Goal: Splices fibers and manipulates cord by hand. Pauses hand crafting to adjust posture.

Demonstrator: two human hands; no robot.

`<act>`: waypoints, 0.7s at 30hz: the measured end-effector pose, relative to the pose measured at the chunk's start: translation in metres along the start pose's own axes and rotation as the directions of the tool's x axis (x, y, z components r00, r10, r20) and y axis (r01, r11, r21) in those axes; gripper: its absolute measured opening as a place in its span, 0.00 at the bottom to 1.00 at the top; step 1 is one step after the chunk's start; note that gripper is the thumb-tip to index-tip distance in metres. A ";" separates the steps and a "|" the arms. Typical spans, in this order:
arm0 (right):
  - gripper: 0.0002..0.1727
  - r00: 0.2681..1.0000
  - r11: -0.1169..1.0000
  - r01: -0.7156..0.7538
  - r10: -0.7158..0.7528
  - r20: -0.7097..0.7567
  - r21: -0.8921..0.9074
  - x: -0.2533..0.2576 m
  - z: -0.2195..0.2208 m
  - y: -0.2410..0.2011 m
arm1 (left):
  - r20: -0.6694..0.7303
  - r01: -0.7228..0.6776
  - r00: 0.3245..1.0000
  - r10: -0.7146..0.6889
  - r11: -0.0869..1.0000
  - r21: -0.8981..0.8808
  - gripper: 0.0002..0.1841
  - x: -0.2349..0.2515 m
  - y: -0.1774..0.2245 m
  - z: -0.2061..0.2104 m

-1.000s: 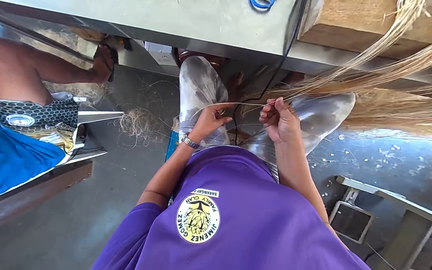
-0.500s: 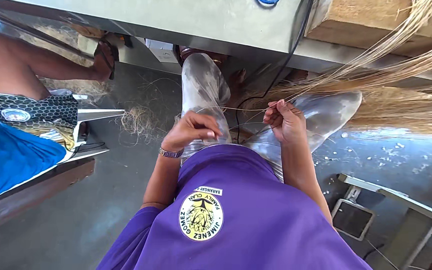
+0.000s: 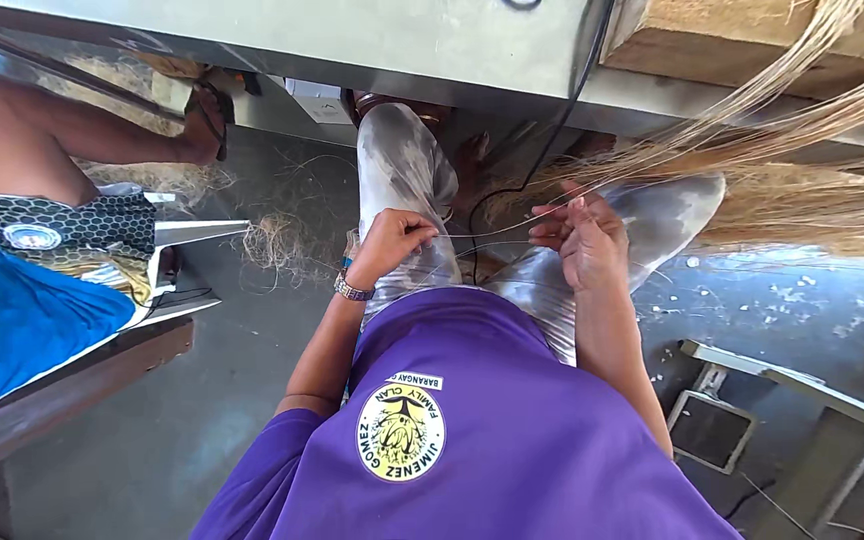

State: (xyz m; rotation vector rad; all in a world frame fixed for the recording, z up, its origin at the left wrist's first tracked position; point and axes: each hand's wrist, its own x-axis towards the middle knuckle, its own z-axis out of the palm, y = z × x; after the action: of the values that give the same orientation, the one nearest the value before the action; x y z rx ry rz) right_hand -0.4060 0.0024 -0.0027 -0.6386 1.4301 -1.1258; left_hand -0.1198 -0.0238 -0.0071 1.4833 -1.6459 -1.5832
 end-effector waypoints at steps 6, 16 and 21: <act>0.14 0.973 0.803 -0.003 0.139 0.182 -0.596 -0.049 -0.010 -0.021 | -0.040 -0.008 0.999 0.005 0.996 -0.094 0.06 -0.008 -0.011 0.018; 0.46 0.979 0.514 0.050 -0.196 -0.061 -0.856 -0.078 -0.020 -0.071 | -0.109 -0.011 0.994 0.005 0.998 -0.058 0.07 -0.012 -0.016 0.024; 0.16 0.812 0.482 0.427 -0.577 0.088 -0.765 -0.088 -0.013 -0.075 | -0.157 -0.034 0.987 0.032 0.999 -0.013 0.07 -0.015 -0.014 0.029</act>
State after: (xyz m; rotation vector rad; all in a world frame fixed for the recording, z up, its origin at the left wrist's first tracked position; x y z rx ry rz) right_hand -0.4168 0.0543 0.1013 -1.7103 1.9593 -0.9871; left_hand -0.1342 0.0054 -0.0221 1.5229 -1.5581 -1.4200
